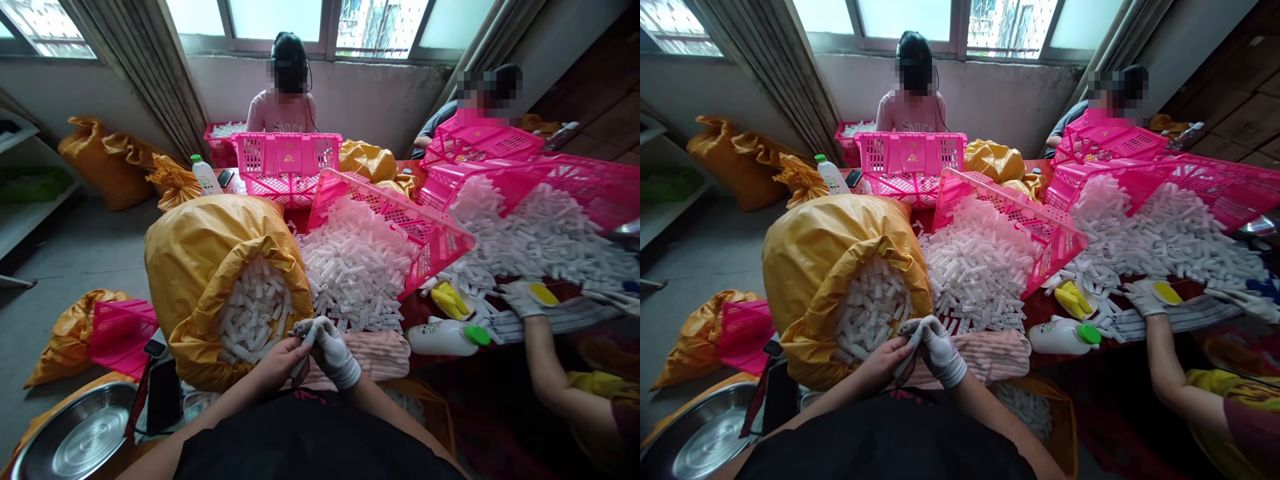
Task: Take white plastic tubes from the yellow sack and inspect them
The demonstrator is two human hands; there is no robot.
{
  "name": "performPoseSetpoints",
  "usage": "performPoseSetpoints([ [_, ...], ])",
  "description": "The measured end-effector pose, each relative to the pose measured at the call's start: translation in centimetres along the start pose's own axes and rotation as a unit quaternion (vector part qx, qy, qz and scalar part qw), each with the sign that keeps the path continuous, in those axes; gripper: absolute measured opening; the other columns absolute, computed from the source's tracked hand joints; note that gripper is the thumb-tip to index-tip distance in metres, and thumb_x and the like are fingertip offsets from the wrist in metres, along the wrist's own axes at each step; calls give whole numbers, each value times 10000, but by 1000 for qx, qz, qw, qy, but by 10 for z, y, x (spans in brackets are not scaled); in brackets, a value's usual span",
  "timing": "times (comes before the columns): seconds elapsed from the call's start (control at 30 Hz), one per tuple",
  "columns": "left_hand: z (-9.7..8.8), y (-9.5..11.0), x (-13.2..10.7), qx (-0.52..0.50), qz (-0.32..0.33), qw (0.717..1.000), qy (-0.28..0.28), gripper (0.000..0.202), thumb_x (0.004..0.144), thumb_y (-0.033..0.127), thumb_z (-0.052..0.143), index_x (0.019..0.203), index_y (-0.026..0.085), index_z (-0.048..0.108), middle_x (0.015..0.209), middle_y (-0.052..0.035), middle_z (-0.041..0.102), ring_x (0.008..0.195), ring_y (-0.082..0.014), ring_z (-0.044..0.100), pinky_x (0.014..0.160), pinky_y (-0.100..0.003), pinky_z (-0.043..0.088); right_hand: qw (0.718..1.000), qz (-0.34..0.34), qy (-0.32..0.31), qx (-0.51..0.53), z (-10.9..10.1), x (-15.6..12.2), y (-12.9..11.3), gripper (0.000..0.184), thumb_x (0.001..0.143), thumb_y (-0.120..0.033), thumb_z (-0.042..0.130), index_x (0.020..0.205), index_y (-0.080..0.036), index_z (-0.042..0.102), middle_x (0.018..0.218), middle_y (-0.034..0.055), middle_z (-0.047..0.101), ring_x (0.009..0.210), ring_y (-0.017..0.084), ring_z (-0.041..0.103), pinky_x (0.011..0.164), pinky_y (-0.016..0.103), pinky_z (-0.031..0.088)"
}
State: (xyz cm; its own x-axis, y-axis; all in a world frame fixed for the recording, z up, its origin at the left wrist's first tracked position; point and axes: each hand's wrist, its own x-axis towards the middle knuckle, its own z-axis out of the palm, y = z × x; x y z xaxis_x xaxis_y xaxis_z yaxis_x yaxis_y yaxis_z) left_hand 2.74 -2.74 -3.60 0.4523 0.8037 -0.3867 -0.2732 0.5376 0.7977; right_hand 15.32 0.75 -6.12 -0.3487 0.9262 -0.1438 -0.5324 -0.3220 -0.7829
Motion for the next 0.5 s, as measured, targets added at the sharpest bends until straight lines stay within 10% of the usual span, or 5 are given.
performPoseSetpoints([
  [0.17,7,-4,3,-48,-23,998,-15,446,768,609,479,749,163,485,367,89,378,278,-47,247,330,-191,202,1000,6,14,-27,-6,-10,8,401,675,-608,623,764,-230,525,679,-12,588,638,137,557,727,312,487],
  [0.37,-1,-23,18,210,-15,977,28,493,834,614,323,639,179,452,424,51,397,371,-79,347,385,-202,273,992,13,36,-120,-28,-26,37,308,728,-496,622,722,-206,521,872,34,633,821,165,596,818,314,470],
  [0.5,-40,-32,27,572,-48,819,17,315,879,373,383,747,171,585,752,-63,640,714,-169,592,655,-241,431,932,-12,277,-235,-94,-43,53,246,794,-446,479,703,-221,441,575,-17,549,496,137,528,582,309,495],
])
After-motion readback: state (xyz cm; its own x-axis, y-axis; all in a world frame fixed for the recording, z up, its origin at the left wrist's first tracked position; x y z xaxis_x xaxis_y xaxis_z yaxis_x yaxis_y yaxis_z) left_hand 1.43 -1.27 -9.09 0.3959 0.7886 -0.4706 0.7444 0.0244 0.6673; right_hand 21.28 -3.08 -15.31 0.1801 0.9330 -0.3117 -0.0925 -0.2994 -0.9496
